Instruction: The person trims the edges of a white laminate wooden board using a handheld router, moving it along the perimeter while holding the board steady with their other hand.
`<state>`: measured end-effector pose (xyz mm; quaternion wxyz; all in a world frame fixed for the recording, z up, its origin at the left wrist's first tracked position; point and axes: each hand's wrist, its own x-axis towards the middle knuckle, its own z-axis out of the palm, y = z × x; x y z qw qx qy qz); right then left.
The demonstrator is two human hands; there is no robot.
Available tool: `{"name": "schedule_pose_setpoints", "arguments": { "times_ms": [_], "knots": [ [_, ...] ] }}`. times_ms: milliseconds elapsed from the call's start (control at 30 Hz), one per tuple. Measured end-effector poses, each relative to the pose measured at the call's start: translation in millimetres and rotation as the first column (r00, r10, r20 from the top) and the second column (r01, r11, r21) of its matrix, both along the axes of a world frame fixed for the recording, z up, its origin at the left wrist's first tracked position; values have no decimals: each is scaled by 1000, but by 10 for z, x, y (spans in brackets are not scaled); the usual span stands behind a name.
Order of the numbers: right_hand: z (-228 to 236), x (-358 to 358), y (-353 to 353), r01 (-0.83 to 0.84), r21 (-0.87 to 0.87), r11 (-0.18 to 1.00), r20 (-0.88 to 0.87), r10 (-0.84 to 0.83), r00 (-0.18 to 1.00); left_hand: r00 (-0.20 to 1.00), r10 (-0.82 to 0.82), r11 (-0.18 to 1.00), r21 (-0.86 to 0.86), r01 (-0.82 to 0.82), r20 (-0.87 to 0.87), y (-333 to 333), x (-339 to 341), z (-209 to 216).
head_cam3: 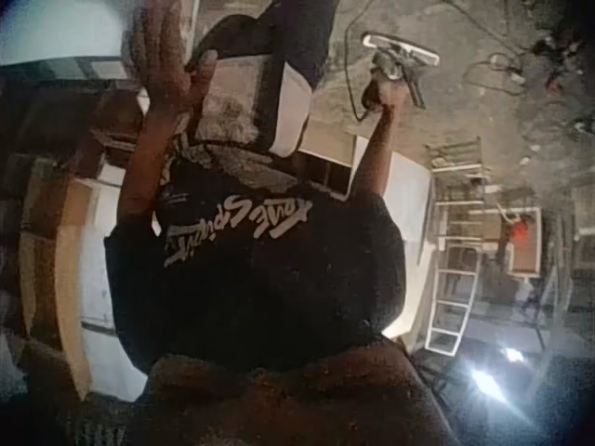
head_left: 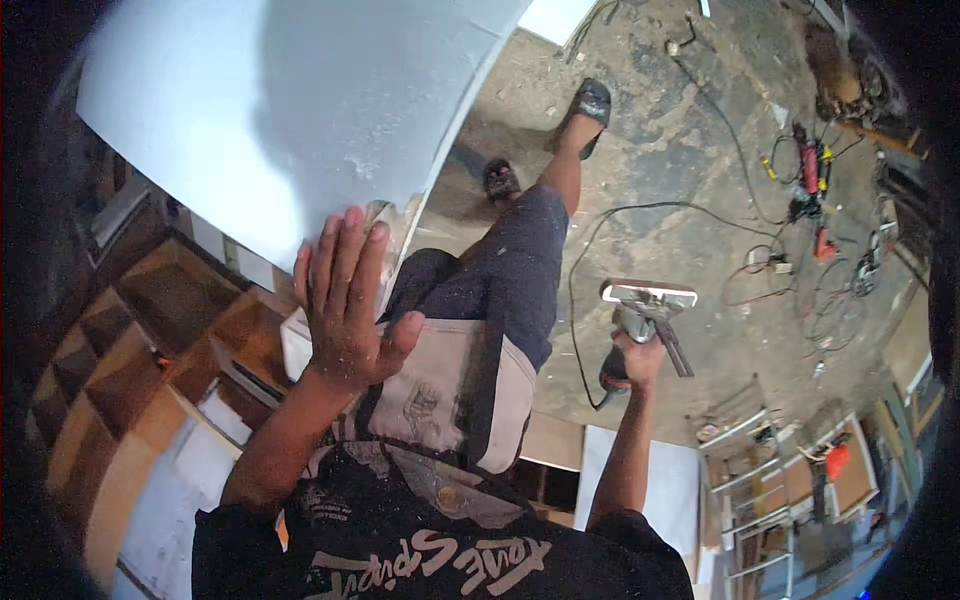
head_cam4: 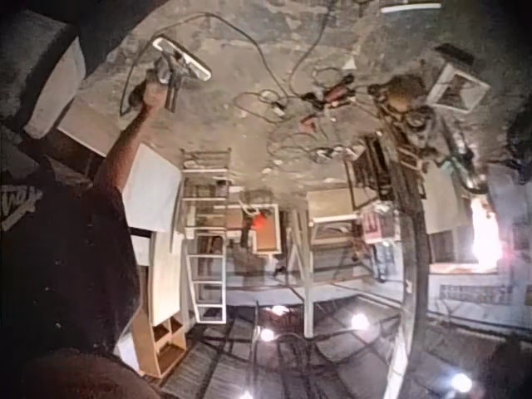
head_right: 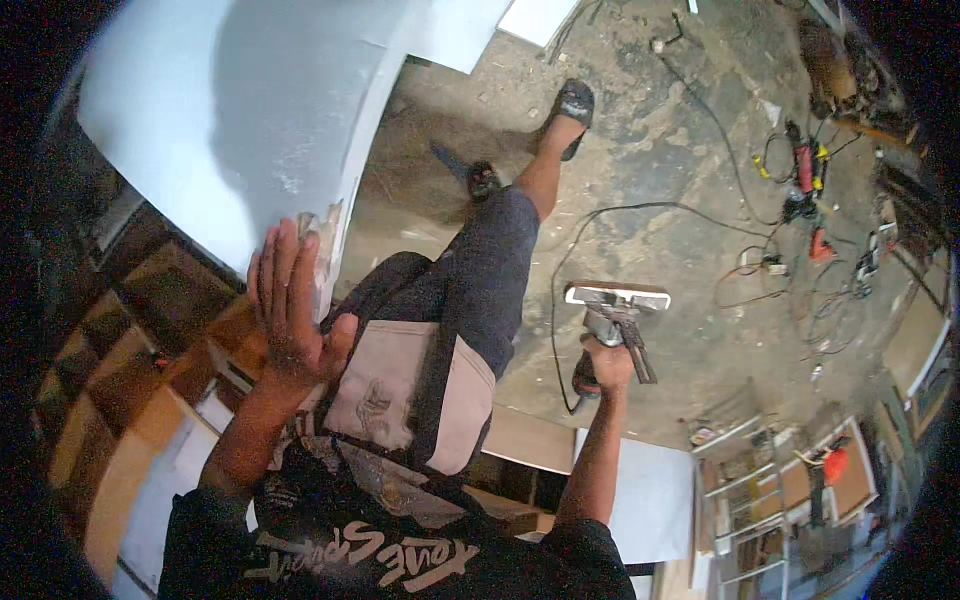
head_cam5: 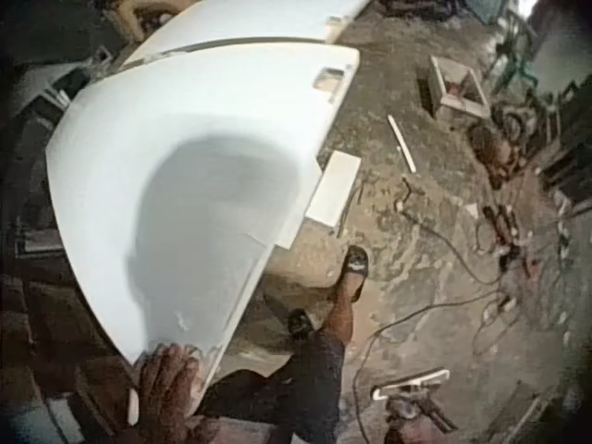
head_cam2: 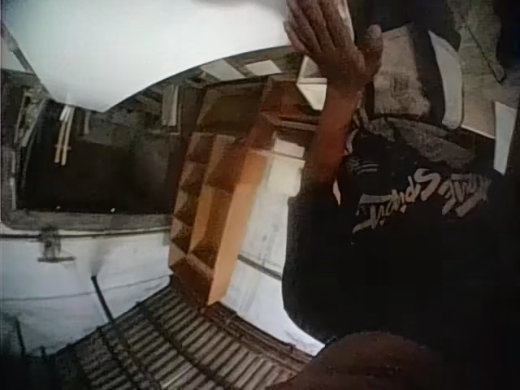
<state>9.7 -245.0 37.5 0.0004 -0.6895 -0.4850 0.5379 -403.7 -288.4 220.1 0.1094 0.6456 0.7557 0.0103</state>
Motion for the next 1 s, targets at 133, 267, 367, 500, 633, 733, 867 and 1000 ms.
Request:
{"name": "schedule_pose_setpoints", "arguments": {
  "times_ms": [133, 267, 367, 500, 633, 733, 867, 1000],
  "knots": [
    [-422, 191, -326, 112, 7, 994, -46, -111, 993, 1000, 21, 996, 83, -21, -5, 143, 27, 1],
    [-627, 345, -684, 218, -35, 975, -119, -221, 968, 995, -39, 998, 42, 43, -94, 264, 80, 79],
    [-731, 358, -768, 221, -85, 972, -175, -233, 957, 999, 6, 992, 124, 0, -41, 369, 153, 63],
    [-699, 250, -721, 247, -52, 968, -120, -251, 960, 997, 24, 977, 208, -38, 69, 372, 185, 19],
    [-737, 319, -662, 222, 95, 970, -226, -196, 954, 991, -135, 971, 196, 135, -15, 223, 221, 122],
    [-766, 389, -614, 282, 14, 959, -46, -281, 959, 996, -47, 959, 275, 66, -77, 101, 162, -58],
    [-848, 553, -718, 299, 236, 925, -45, -297, 954, 997, 74, 950, 303, -71, 2, 72, -42, -341],
    [-422, 441, -426, 220, 36, 975, -168, -211, 963, 998, -44, 959, 278, 53, -39, 33, -193, -467]
  ]
}}
